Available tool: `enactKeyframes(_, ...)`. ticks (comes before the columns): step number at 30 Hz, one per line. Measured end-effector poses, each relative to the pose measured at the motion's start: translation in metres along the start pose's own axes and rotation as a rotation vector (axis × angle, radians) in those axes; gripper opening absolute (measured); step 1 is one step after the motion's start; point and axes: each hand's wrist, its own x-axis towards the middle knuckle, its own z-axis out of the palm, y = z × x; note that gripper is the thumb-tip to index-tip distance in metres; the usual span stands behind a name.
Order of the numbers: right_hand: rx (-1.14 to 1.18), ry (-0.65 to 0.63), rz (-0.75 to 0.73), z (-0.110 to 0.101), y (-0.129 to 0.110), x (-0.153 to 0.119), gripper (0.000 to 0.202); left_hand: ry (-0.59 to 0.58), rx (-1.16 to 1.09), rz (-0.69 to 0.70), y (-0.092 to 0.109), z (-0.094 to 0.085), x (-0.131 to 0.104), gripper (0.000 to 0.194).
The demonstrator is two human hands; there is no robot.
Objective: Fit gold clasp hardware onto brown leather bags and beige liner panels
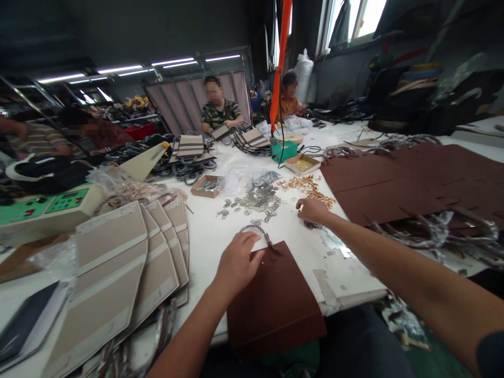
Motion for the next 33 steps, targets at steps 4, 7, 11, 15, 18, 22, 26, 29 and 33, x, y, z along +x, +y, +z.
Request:
enactKeyframes(4, 0.254, -0.058, -0.115, 0.015, -0.026, -0.052, 0.031, -0.350, 0.062, 0.159, 0.004, 0.026, 0.035, 0.031)
enactKeyframes(7, 0.656, -0.206, -0.123, 0.049, -0.038, -0.113, 0.026, -0.437, 0.051, 0.207, -0.007, 0.039, 0.053, 0.021)
enactKeyframes(11, 0.971, -0.242, -0.068, 0.090, -0.046, -0.171, 0.024, -0.537, 0.021, 0.235, -0.014, 0.037, 0.071, 0.015)
enactKeyframes(15, 0.717, 0.016, -0.275, 0.103, -0.054, -0.184, 0.019, -0.630, 0.001, 0.187, 0.003, 0.026, 0.089, 0.011)
enactKeyframes(18, 0.586, 0.065, -0.474, 0.107, -0.060, -0.179, 0.031, -0.655, -0.044, 0.079, 0.020, 0.023, 0.096, 0.018)
enactKeyframes(22, 0.692, 0.169, -0.389, 0.110, -0.062, -0.168, 0.031, -0.628, -0.245, -0.092, 0.023, 0.026, 0.092, 0.065)
enactKeyframes(26, 0.937, 0.063, -0.162, 0.106, -0.056, -0.159, 0.023, -0.472, -0.347, -0.311, 0.002, 0.026, 0.068, 0.056)
enactKeyframes(29, 1.067, -0.075, -0.003, 0.101, -0.051, -0.156, 0.033, -0.487, -0.235, -0.343, -0.012, 0.025, 0.047, 0.036)
enactKeyframes(33, 1.088, -0.121, 0.025, 0.093, -0.046, -0.150, 0.046, -0.512, -0.168, -0.372, -0.015, 0.032, 0.036, 0.022)
